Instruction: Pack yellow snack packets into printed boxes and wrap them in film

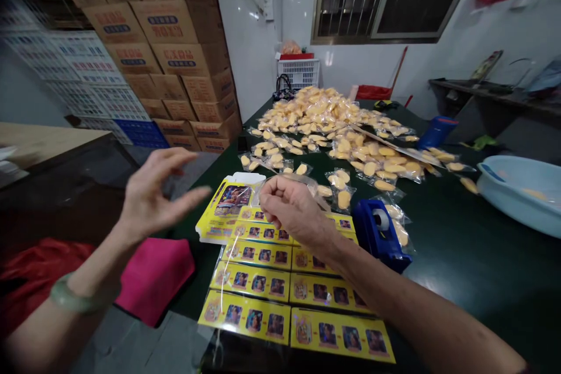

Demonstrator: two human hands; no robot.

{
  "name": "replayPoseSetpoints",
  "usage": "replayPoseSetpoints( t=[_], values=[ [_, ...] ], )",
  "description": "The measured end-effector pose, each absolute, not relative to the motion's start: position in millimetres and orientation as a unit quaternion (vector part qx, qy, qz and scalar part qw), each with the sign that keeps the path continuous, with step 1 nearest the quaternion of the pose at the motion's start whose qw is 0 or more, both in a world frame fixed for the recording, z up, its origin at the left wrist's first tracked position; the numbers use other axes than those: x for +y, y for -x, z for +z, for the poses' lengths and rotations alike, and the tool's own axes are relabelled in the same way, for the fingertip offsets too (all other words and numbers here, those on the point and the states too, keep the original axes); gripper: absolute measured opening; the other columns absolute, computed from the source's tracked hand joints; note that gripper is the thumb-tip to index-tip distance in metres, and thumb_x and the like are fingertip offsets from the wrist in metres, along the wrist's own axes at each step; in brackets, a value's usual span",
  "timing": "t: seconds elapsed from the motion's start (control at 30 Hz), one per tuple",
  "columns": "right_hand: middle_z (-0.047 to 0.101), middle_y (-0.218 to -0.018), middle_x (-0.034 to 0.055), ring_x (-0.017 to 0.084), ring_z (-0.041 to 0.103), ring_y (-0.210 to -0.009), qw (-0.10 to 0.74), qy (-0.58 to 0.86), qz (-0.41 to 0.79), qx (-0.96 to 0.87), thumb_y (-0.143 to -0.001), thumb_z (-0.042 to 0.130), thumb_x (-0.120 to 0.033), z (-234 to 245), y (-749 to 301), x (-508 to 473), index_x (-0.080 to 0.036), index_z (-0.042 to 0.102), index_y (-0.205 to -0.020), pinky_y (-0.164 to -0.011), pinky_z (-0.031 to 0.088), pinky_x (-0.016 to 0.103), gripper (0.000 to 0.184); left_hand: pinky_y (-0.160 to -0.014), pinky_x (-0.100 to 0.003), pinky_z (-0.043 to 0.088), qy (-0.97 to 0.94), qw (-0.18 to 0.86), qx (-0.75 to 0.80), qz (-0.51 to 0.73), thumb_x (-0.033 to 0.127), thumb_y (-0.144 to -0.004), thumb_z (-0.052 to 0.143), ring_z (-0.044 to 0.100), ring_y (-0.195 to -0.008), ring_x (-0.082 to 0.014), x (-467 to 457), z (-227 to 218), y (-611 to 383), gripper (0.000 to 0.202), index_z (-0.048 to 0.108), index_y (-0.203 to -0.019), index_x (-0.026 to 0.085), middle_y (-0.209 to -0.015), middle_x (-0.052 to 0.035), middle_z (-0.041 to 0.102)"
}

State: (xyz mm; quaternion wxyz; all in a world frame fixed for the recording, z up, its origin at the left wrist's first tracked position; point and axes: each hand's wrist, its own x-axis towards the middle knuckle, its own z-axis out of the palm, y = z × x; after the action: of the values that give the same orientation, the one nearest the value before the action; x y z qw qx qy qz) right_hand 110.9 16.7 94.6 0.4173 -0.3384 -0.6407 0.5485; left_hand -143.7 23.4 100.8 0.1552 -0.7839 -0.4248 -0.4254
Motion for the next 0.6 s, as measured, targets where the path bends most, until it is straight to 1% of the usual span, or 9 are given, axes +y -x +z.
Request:
replayPoseSetpoints(
  t=[0.03, 0.07, 0.13, 0.2, 0.27, 0.37, 0.43, 0.5, 0.6],
  values=[
    [0.049, -0.061, -0.0046, 0.006, 0.042, -0.051, 0.416, 0.335, 0.545, -0.646, -0.08, 0.055, -0.026, 95, -111, 16, -0.018, 0.05, -0.071, -0.046, 0.033, 0.02, 0.013, -0.086, -0.04, 0.049, 0.818, 0.154, -0.378, -0.405, 0.038, -0.071, 0.073, 0.056, -0.105, -0.026, 16, 101, 123, 0.06, 0.052, -0.123, 0.017, -0.117, -0.0121, 0.057],
    [0.047, -0.06, -0.0052, 0.006, 0.041, -0.05, 0.415, 0.332, 0.541, -0.652, -0.081, 0.055, -0.027, 96, -111, 15, -0.018, 0.05, -0.072, -0.045, 0.032, 0.02, 0.013, -0.09, -0.044, 0.046, 0.833, 0.153, -0.364, -0.388, 0.036, -0.072, 0.072, 0.053, -0.11, -0.0283, 12, 99, 104, 0.061, 0.05, -0.127, 0.017, -0.119, -0.0135, 0.057],
    [0.045, -0.059, -0.006, 0.006, 0.039, -0.049, 0.419, 0.327, 0.527, -0.663, -0.081, 0.055, -0.027, 98, -111, 14, -0.018, 0.049, -0.073, -0.045, 0.031, 0.02, 0.014, -0.084, -0.043, 0.047, 0.824, 0.144, -0.359, -0.413, 0.028, -0.078, 0.064, 0.056, -0.104, -0.0272, 13, 94, 73, 0.045, 0.055, -0.121, 0.015, -0.111, -0.0138, 0.062],
    [0.045, -0.059, -0.006, 0.006, 0.04, -0.049, 0.428, 0.325, 0.512, -0.67, -0.081, 0.056, -0.027, 99, -112, 14, -0.018, 0.05, -0.073, -0.046, 0.032, 0.02, 0.014, -0.077, -0.037, 0.049, 0.799, 0.083, -0.359, -0.474, 0.021, -0.084, 0.054, 0.062, -0.087, -0.0211, 20, 88, 57, 0.022, 0.063, -0.103, 0.014, -0.091, -0.0102, 0.068],
    [0.046, -0.058, -0.0063, 0.005, 0.041, -0.048, 0.444, 0.33, 0.512, -0.657, -0.08, 0.057, -0.027, 99, -113, 14, -0.018, 0.05, -0.072, -0.045, 0.031, 0.02, 0.014, -0.077, -0.034, 0.05, 0.786, -0.019, -0.354, -0.506, 0.016, -0.085, 0.05, 0.063, -0.08, -0.0178, 25, 87, 55, 0.019, 0.065, -0.097, 0.014, -0.084, -0.0076, 0.069],
    [0.046, -0.054, -0.0075, 0.005, 0.038, -0.044, 0.461, 0.339, 0.535, -0.621, -0.081, 0.056, -0.029, 99, -114, 17, -0.018, 0.049, -0.073, -0.043, 0.029, 0.018, 0.015, -0.084, -0.036, 0.051, 0.803, -0.202, -0.319, -0.462, 0.019, -0.081, 0.053, 0.063, -0.101, -0.0217, 22, 93, 67, 0.037, 0.058, -0.118, 0.016, -0.11, -0.0112, 0.068],
    [0.047, -0.053, -0.0077, 0.005, 0.038, -0.043, 0.464, 0.34, 0.546, -0.609, -0.082, 0.055, -0.03, 101, -114, 18, -0.018, 0.05, -0.074, -0.043, 0.029, 0.018, 0.015, -0.087, -0.037, 0.051, 0.811, -0.259, -0.303, -0.428, 0.025, -0.078, 0.059, 0.055, -0.117, -0.0263, 16, 99, 75, 0.056, 0.047, -0.132, 0.018, -0.131, -0.0141, 0.056],
    [0.048, -0.053, -0.0079, 0.004, 0.037, -0.043, 0.47, 0.334, 0.551, -0.603, -0.082, 0.056, -0.03, 103, -114, 18, -0.018, 0.05, -0.076, -0.042, 0.028, 0.018, 0.014, -0.092, -0.04, 0.049, 0.819, -0.22, -0.318, -0.425, 0.028, -0.074, 0.066, 0.048, -0.125, -0.0287, 13, 103, 76, 0.068, 0.042, -0.137, 0.019, -0.14, -0.0144, 0.047],
    [0.046, -0.051, -0.0083, 0.004, 0.034, -0.042, 0.482, 0.333, 0.547, -0.598, -0.081, 0.057, -0.03, 105, -112, 18, -0.019, 0.05, -0.076, -0.04, 0.026, 0.018, 0.015, -0.098, -0.041, 0.045, 0.825, -0.095, -0.346, -0.436, 0.019, -0.074, 0.063, 0.052, -0.12, -0.0251, 16, 106, 66, 0.059, 0.048, -0.131, 0.018, -0.131, -0.0128, 0.055]
  ],
)
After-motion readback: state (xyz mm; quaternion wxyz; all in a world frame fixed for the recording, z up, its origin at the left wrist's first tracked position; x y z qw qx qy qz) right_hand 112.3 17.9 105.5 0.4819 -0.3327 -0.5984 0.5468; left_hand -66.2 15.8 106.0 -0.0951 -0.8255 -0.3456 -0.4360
